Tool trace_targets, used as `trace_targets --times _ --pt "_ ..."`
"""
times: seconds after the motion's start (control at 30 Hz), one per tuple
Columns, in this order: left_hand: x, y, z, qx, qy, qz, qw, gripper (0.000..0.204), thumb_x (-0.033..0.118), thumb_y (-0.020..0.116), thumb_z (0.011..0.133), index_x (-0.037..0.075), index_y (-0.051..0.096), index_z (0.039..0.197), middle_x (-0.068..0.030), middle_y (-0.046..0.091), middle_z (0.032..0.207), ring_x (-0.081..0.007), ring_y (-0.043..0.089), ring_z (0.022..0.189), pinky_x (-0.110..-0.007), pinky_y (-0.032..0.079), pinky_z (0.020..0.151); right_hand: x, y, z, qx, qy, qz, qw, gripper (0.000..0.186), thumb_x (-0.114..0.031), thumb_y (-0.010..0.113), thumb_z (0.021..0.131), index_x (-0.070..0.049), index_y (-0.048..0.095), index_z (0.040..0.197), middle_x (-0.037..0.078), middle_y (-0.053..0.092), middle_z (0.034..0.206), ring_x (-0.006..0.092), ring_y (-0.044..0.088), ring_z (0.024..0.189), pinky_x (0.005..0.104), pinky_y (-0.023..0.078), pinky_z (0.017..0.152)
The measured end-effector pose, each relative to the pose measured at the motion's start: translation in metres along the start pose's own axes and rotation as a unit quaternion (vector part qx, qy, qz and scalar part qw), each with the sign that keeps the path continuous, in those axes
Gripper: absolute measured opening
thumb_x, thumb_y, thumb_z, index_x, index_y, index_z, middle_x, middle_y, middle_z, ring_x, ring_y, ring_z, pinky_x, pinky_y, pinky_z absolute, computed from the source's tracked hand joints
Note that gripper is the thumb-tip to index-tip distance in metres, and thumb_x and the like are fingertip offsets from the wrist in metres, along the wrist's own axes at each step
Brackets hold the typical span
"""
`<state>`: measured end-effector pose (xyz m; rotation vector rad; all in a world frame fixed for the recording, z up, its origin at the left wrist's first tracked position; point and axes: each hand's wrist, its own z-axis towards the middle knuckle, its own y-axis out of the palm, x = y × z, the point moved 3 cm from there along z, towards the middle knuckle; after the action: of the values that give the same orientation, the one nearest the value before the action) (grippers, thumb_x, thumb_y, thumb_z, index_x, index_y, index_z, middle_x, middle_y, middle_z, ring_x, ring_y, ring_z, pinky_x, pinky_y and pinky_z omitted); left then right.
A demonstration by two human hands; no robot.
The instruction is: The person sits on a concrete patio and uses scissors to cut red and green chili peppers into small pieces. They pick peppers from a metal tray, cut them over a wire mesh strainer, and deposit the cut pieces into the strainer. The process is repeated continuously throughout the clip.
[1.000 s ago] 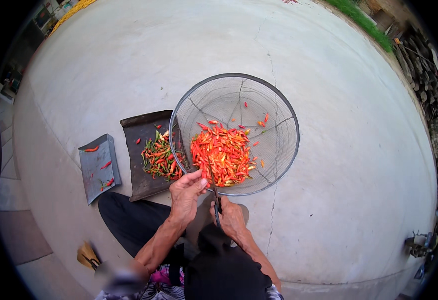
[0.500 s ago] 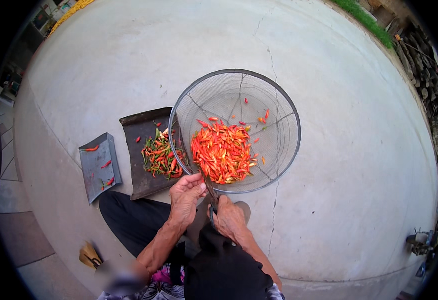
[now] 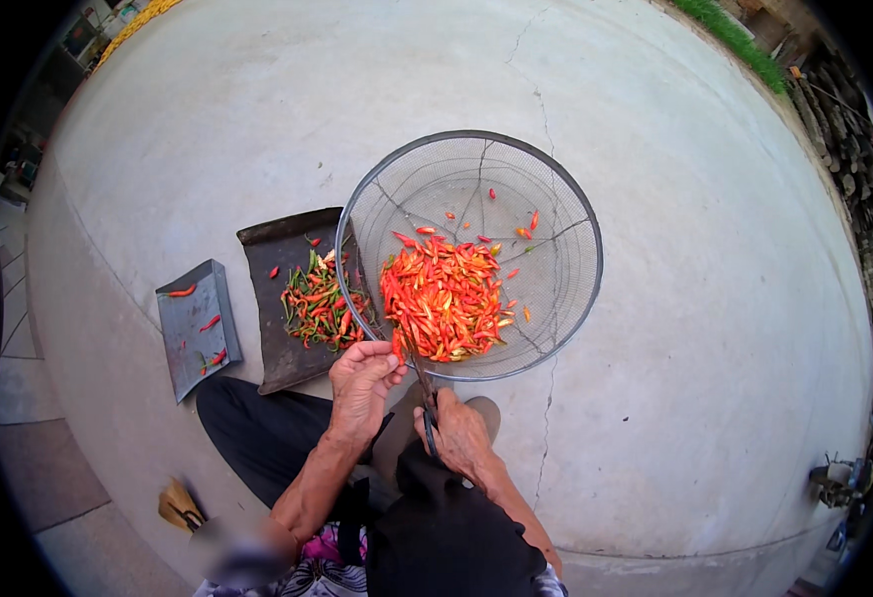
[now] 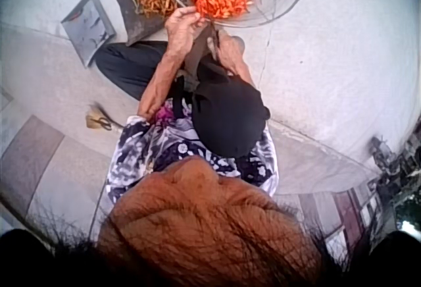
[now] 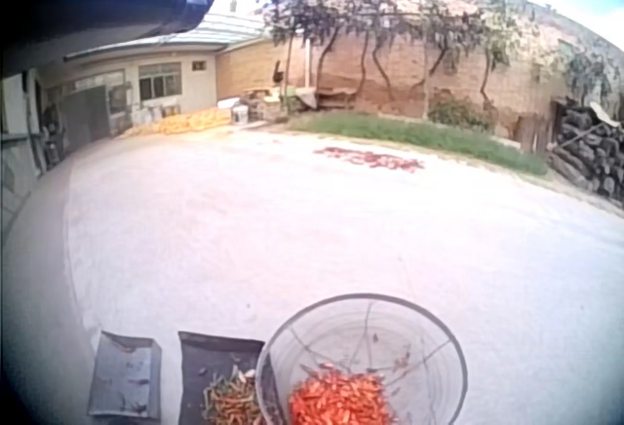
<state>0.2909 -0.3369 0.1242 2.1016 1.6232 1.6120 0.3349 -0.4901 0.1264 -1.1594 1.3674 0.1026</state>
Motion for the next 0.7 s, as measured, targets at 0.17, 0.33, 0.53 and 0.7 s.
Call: trace_targets --times 0.17,0.33,0.53,0.7 --pt "-0.0005 -0.0048 -0.0002 -0.007 0.022 0.034 0.999 0.018 -0.006 0.065 0.084 -0.005 0.061 0.101 -0.0114 0.067 0.092 -0.0152 0.065 0.076 -0.024 0.052 0.067 -0.0041 0.0021 -0.0009 -0.007 -0.012 -0.095 0.995 0.034 -0.028 0.063 0.086 0.003 0.049 0.091 0.027 0.058 0.081 0.0454 0.059 0.073 0.0518 0.045 0.065" --pt "-0.0020 -0.0040 -0.0034 -0.016 0.053 0.066 0.996 0.023 -0.007 0.066 0.081 -0.006 0.061 0.104 -0.0106 0.067 0.093 -0.0115 0.062 0.075 -0.023 0.051 0.069 -0.0057 0.0021 -0.0013 0.001 -0.022 -0.139 0.990 0.037 -0.030 0.064 0.085 0.003 0.049 0.090 0.026 0.058 0.082 0.0454 0.058 0.073 0.0524 0.045 0.064" --pt "-0.0003 -0.0060 -0.0055 -0.005 0.069 0.097 0.993 0.023 -0.007 0.067 0.081 -0.007 0.062 0.104 -0.0107 0.067 0.093 -0.0100 0.061 0.074 -0.023 0.051 0.067 -0.0079 0.0005 -0.0012 0.000 -0.036 -0.155 0.987 0.036 -0.030 0.065 0.085 0.002 0.049 0.090 0.026 0.058 0.083 0.0443 0.058 0.072 0.0523 0.045 0.064" --pt "-0.0031 -0.0084 -0.0052 -0.009 0.058 0.083 0.995 0.022 -0.006 0.067 0.082 -0.008 0.063 0.104 -0.0102 0.067 0.091 -0.0100 0.061 0.075 -0.023 0.051 0.067 -0.0083 -0.0009 -0.0009 0.000 -0.035 -0.153 0.988 0.036 -0.030 0.066 0.084 0.002 0.049 0.087 0.026 0.058 0.081 0.0437 0.059 0.071 0.0515 0.045 0.063"
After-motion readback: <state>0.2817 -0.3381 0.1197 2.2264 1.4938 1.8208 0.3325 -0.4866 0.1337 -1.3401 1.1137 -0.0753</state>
